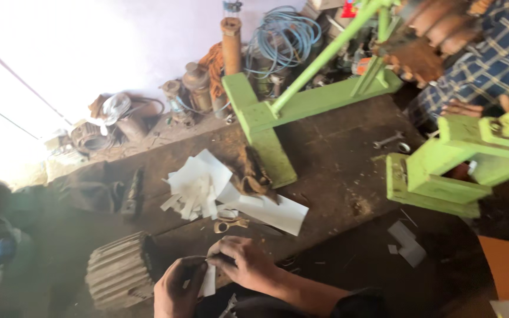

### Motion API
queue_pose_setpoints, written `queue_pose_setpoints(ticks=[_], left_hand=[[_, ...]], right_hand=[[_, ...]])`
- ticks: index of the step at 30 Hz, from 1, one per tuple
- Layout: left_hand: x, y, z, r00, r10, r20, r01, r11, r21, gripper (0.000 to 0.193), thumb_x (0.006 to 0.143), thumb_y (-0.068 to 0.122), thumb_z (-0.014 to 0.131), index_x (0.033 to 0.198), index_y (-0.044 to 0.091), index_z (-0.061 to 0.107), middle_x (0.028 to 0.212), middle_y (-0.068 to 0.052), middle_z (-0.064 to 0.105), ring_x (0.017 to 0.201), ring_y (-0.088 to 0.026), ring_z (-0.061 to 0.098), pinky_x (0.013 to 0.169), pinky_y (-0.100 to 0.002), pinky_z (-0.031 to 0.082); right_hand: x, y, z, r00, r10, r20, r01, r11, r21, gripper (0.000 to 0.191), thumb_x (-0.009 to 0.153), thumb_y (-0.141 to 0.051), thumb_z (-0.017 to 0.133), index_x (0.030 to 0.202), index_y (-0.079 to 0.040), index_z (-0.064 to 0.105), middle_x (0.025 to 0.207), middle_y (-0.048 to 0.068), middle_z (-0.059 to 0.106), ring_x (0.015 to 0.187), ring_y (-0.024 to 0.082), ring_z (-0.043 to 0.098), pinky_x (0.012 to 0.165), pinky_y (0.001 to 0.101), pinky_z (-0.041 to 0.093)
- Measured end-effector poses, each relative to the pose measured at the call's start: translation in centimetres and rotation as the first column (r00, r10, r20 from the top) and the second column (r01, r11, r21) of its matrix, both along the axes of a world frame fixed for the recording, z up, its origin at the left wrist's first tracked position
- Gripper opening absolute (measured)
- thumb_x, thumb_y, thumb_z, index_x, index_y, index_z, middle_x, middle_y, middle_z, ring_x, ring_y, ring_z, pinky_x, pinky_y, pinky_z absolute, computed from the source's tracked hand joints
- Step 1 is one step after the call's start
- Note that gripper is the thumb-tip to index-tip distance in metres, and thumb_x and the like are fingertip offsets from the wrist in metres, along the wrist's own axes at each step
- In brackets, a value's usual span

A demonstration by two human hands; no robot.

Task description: The person cuts small strips of white paper using scissors and inserts them into the slots of a metal motor stator. The person repeatedly cuts and places the paper pieces into the stator slots.

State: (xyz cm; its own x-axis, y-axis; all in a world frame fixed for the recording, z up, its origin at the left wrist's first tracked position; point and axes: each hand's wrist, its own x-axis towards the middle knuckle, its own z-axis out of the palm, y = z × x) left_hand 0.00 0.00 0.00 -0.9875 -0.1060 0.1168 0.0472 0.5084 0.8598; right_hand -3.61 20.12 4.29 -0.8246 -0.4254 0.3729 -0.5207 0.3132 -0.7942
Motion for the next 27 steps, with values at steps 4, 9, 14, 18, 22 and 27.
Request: queue_pose_setpoints(ticks=[4, 9, 14, 18, 22, 27], left_hand=[[1.1, 1.7, -1.2, 0.997, -0.025, -0.069, 0.024, 1.0, -0.012, 0.02, 0.078, 0.009, 0.08, 0.097, 0.009, 0.077, 0.091, -0.006, 0.079, 0.083, -0.015, 0.081, 0.073, -0.029, 0.062], [3.7, 4.6, -2.6, 0.995, 0.05, -0.087, -0.049, 0.999, 0.008, 0.021, 0.075, 0.005, 0.081, 0.095, 0.009, 0.078, 0.084, -0.007, 0.08, 0.078, -0.016, 0.081, 0.071, -0.03, 0.062], [4.4, 5.7, -2.5, 0.97, 0.11, -0.219, -0.114, 0.993, -0.007, 0.02, 0.079, 0.0, 0.076, 0.097, 0.009, 0.077, 0.087, -0.008, 0.078, 0.081, -0.015, 0.078, 0.072, -0.029, 0.06], [4.5, 4.6, -2.6, 0.969, 0.029, -0.247, -0.017, 0.998, 0.054, 0.021, 0.079, -0.003, 0.075, 0.097, 0.008, 0.076, 0.088, -0.007, 0.078, 0.083, -0.015, 0.078, 0.074, -0.027, 0.059], [3.6, 2.4, -4.5, 0.958, -0.15, -0.243, 0.198, 0.963, 0.184, 0.021, 0.078, -0.002, 0.078, 0.096, 0.007, 0.074, 0.097, -0.009, 0.08, 0.093, -0.013, 0.077, 0.084, -0.027, 0.059], [2.8, 1.6, -7.1, 0.967, -0.215, -0.138, 0.256, 0.799, 0.544, 0.021, 0.09, 0.0, 0.069, 0.11, 0.003, 0.067, 0.106, -0.012, 0.07, 0.099, -0.015, 0.071, 0.087, -0.031, 0.06]], right_hand=[[1.4, 2.7, 0.4, 0.997, 0.057, -0.061, -0.06, 0.997, -0.044, 0.011, 0.094, -0.015, 0.076, 0.1, -0.007, 0.072, 0.093, 0.008, 0.073, 0.087, 0.028, 0.072, 0.077, 0.0389, 0.057], [3.6, 5.1, 0.3, 0.998, 0.052, -0.036, -0.054, 0.996, -0.072, 0.013, 0.097, -0.018, 0.077, 0.103, -0.008, 0.072, 0.097, 0.006, 0.074, 0.091, 0.025, 0.074, 0.082, 0.0352, 0.06], [5.2, 5.7, 0.8, 0.995, 0.096, -0.032, -0.096, 0.995, -0.015, 0.016, 0.094, -0.018, 0.078, 0.106, -0.008, 0.076, 0.102, 0.005, 0.072, 0.089, 0.022, 0.073, 0.078, 0.0326, 0.061], [5.8, 5.5, 0.8, 0.966, 0.069, -0.251, -0.062, 0.997, 0.034, 0.015, 0.094, -0.015, 0.08, 0.106, -0.007, 0.074, 0.105, 0.005, 0.072, 0.095, 0.023, 0.072, 0.083, 0.0341, 0.06], [5.7, 4.4, 0.4, 0.974, 0.055, -0.221, -0.047, 0.998, 0.04, 0.014, 0.095, -0.015, 0.079, 0.099, -0.007, 0.069, 0.1, 0.005, 0.07, 0.092, 0.022, 0.07, 0.082, 0.0355, 0.059], [4.6, 2.7, -0.3, 1.0, 0.024, -0.017, -0.026, 0.992, -0.12, 0.017, 0.095, -0.016, 0.08, 0.1, -0.008, 0.066, 0.095, 0.006, 0.069, 0.09, 0.024, 0.071, 0.081, 0.0366, 0.055]])
